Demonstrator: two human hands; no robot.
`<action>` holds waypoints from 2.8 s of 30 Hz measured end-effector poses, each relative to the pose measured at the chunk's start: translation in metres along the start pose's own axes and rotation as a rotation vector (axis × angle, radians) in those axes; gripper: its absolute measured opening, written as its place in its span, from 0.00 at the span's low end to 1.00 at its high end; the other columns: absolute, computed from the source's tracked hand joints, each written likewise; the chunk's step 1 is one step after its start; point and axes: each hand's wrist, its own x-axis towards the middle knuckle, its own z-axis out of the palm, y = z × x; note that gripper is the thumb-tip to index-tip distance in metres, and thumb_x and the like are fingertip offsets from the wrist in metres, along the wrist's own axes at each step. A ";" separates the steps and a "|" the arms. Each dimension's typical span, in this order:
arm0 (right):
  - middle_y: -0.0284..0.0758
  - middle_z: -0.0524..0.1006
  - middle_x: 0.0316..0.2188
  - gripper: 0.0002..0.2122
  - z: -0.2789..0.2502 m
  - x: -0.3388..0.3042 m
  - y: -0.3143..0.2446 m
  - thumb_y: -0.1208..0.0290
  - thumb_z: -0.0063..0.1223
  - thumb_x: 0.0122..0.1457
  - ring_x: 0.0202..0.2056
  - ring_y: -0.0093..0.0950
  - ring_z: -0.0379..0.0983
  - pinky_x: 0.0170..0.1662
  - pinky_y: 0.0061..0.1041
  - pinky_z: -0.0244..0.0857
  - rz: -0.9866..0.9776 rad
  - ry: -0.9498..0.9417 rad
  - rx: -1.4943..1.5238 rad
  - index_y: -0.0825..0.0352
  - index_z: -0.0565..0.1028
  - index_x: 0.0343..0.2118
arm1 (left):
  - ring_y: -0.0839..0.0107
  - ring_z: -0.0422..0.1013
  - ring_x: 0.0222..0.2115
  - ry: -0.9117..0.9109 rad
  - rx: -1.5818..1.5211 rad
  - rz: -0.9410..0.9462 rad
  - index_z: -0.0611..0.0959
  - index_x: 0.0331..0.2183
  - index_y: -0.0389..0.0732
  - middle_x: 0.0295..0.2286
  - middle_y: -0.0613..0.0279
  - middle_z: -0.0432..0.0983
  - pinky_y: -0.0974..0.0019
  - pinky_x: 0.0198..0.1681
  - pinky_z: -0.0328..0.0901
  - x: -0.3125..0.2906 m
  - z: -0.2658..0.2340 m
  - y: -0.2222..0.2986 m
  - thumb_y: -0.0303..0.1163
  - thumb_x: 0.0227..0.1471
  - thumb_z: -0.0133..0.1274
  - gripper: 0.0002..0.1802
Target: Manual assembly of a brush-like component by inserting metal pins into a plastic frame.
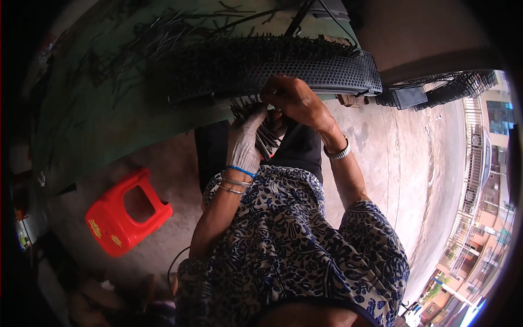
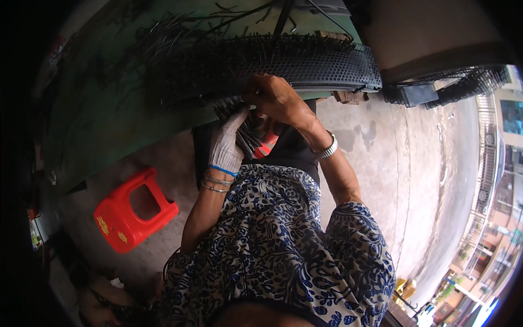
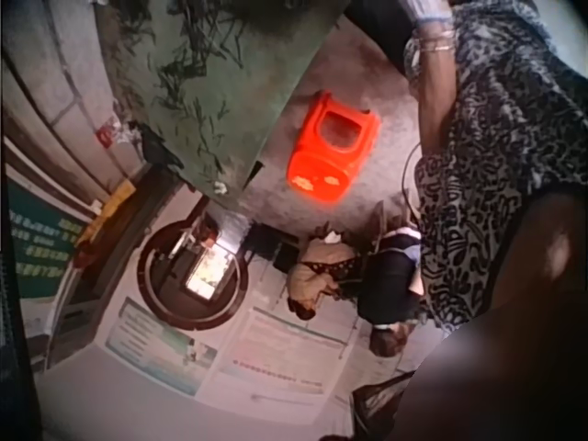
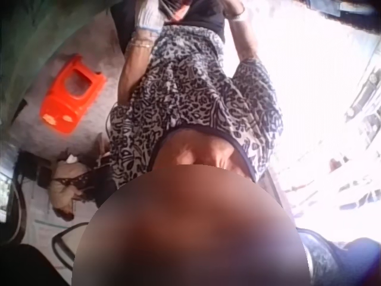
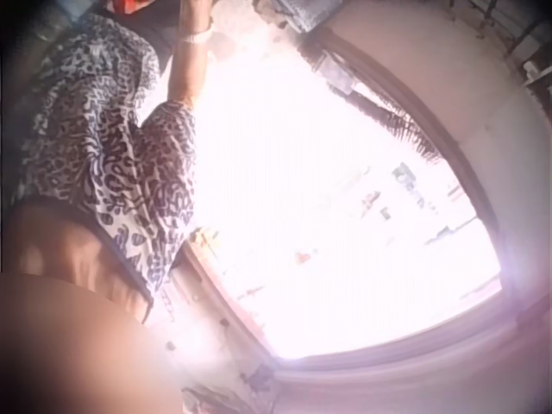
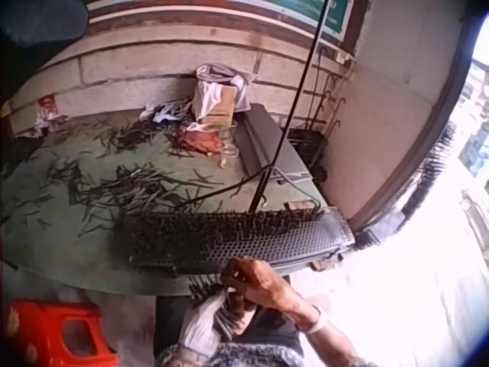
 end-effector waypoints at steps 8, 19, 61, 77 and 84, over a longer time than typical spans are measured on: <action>0.33 0.76 0.23 0.02 -0.007 0.027 0.005 0.79 0.49 0.60 0.23 0.22 0.75 0.26 0.19 0.66 -0.378 0.707 -0.336 0.69 0.70 0.35 | 0.65 0.74 0.32 0.046 -0.053 -0.101 0.78 0.39 0.39 0.32 0.57 0.77 0.58 0.37 0.72 0.008 0.002 0.004 0.30 0.54 0.56 0.10; 0.34 0.76 0.24 0.06 0.002 0.043 0.023 0.82 0.50 0.58 0.23 0.21 0.75 0.24 0.18 0.65 -0.444 0.760 -0.235 0.68 0.71 0.38 | 0.73 0.71 0.20 0.019 0.126 -0.018 0.80 0.34 0.37 0.23 0.61 0.77 0.59 0.31 0.73 0.008 -0.004 0.000 0.34 0.53 0.57 0.10; 0.33 0.77 0.22 0.04 -0.009 0.033 0.021 0.81 0.52 0.58 0.23 0.19 0.75 0.25 0.17 0.65 -0.449 0.781 -0.165 0.70 0.75 0.36 | 0.67 0.73 0.24 0.034 0.092 -0.070 0.79 0.36 0.37 0.28 0.54 0.78 0.64 0.27 0.71 0.007 0.008 -0.002 0.29 0.52 0.56 0.09; 0.38 0.76 0.32 0.08 -0.004 0.014 0.027 0.74 0.55 0.55 0.30 0.31 0.74 0.34 0.25 0.67 -0.221 0.524 -0.373 0.64 0.78 0.38 | 0.71 0.74 0.23 0.028 0.133 -0.044 0.80 0.37 0.37 0.27 0.58 0.79 0.65 0.24 0.70 0.002 0.001 0.000 0.30 0.52 0.58 0.10; 0.34 0.77 0.29 0.07 -0.007 -0.007 0.005 0.74 0.53 0.59 0.30 0.20 0.73 0.32 0.20 0.67 -0.029 0.021 0.166 0.73 0.75 0.36 | 0.68 0.76 0.26 0.048 0.138 -0.013 0.79 0.38 0.36 0.29 0.57 0.79 0.63 0.28 0.73 0.004 0.003 -0.004 0.28 0.52 0.57 0.10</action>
